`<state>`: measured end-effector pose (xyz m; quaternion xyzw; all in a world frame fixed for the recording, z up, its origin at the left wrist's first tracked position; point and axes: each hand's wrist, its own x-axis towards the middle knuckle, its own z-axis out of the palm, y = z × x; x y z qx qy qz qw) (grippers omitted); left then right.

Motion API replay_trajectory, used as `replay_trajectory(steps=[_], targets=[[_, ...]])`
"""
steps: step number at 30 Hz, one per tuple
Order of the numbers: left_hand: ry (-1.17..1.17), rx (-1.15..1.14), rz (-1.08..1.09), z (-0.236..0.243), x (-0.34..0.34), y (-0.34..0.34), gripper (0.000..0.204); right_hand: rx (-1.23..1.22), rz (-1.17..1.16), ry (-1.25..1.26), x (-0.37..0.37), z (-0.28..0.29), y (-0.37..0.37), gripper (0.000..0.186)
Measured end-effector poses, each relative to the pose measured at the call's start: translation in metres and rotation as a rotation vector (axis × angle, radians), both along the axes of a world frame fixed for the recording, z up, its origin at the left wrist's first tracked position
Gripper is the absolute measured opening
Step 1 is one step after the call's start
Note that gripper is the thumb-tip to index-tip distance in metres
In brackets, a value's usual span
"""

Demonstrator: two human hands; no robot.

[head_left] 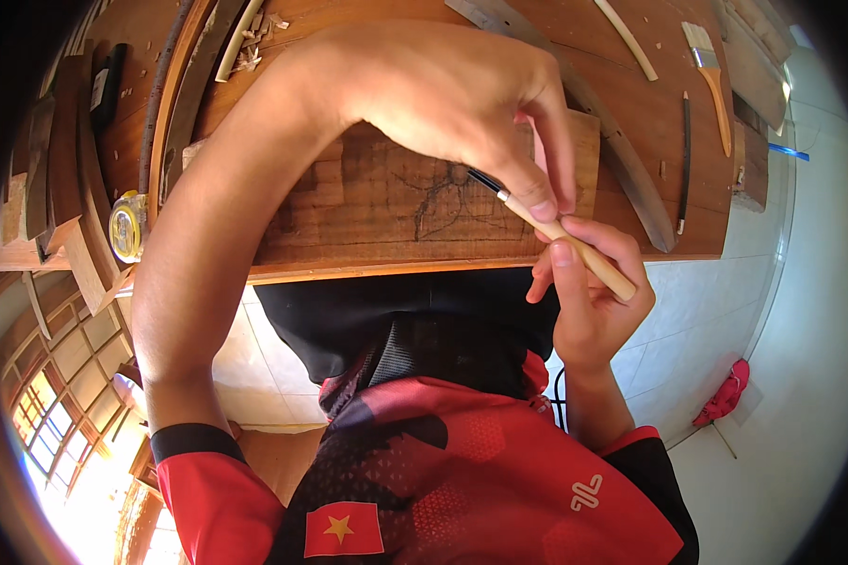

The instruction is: The person carves a design into a rectangular piece of wood using a chisel and a wooden mallet. They repeatedly position the chisel on the wood and strike it with the mallet to remove shavings, occasionally pausing to clear debris or adjust the tool's angle.

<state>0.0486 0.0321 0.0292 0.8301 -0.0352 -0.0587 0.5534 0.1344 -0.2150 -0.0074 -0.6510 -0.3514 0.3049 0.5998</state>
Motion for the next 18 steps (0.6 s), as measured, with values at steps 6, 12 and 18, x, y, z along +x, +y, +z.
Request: replay_trajectory(steps=[6, 12, 18], targets=[[0.026, 0.049, -0.06, 0.001, 0.001, 0.0, 0.026, -0.001, -0.003, -0.028, -0.001, 0.002, 0.001, 0.02], [-0.049, 0.021, -0.02, -0.009, -0.003, -0.001, 0.025, -0.081, 0.001, -0.142, 0.001, 0.008, 0.001, 0.019], [0.007, -0.026, -0.049, -0.014, -0.001, 0.001, 0.023, -0.031, 0.078, -0.239, 0.014, 0.018, -0.003, 0.038]])
